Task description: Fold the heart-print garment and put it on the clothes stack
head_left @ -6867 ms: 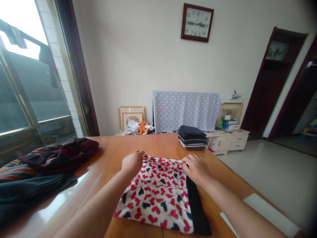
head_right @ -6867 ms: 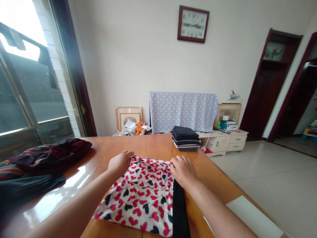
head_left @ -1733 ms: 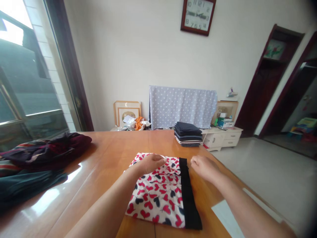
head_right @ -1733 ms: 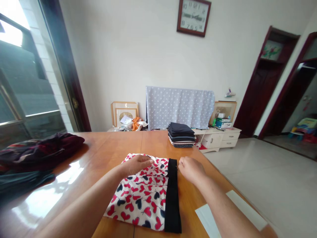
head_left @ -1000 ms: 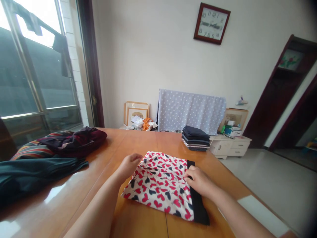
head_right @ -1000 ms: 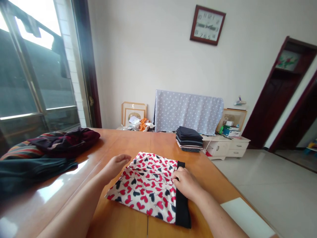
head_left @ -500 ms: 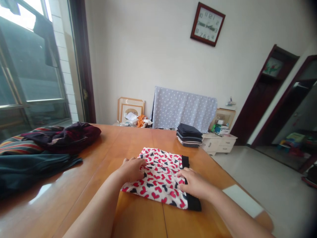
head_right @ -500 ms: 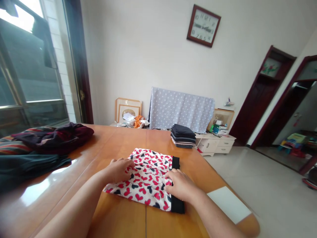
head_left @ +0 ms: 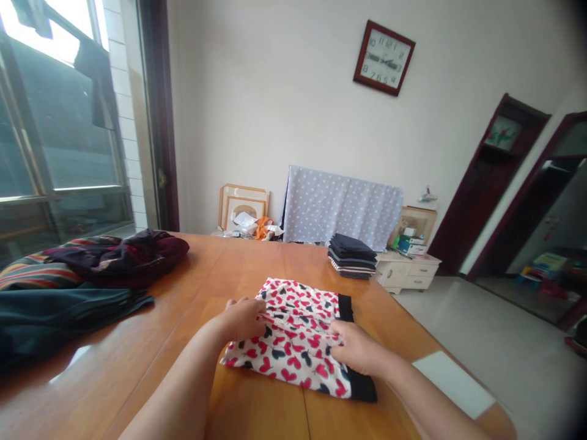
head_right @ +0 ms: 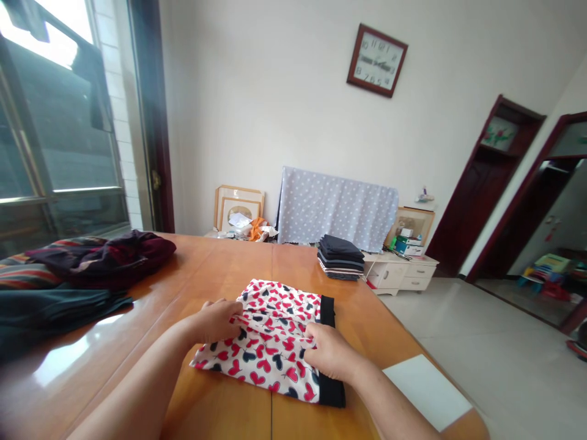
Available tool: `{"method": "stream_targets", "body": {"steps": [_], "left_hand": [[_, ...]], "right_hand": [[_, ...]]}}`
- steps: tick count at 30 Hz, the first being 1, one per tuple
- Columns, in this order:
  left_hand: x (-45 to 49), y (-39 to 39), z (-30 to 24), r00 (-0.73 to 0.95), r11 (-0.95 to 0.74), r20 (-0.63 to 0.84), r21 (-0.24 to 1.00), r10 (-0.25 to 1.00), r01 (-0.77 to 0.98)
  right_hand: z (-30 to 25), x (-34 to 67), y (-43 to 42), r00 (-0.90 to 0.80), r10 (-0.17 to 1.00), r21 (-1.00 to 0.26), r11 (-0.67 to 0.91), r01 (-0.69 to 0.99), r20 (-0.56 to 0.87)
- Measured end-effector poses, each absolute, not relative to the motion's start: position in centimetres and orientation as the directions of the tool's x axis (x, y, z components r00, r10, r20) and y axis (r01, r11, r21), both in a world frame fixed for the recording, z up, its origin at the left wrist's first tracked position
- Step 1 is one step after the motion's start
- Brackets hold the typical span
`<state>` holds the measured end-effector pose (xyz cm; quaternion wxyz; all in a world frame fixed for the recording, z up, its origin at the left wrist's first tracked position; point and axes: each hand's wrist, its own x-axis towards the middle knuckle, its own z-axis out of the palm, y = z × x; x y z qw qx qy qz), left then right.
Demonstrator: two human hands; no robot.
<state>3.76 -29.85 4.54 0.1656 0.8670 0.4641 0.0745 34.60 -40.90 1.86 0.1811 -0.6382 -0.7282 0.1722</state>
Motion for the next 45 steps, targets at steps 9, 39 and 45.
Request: {"method": "stream_targets", "body": {"steps": [9,39,45], "left_hand": [[4.7,-28.6,3.1,0.392,-0.414,0.152,0.487,0.907,0.769],[5.7,-28.2,2.3,0.481,-0.51,0.171,0.265,0.86,0.818],[5.6,-27.6,2.4,0.399,-0.448,0.216,0.282,0.891,0.848]], "right_hand": [[0.5,36.5,-39.2,0.045,0.997,-0.748,0.014,0.664,0.059],[2.3,37.2,-31.4,0.085,0.96,-0.418,0.036,0.908,0.267],[2.5,36.3,-27.8,0.034,0.987,-0.362,0.027,0.932,0.16]]}}
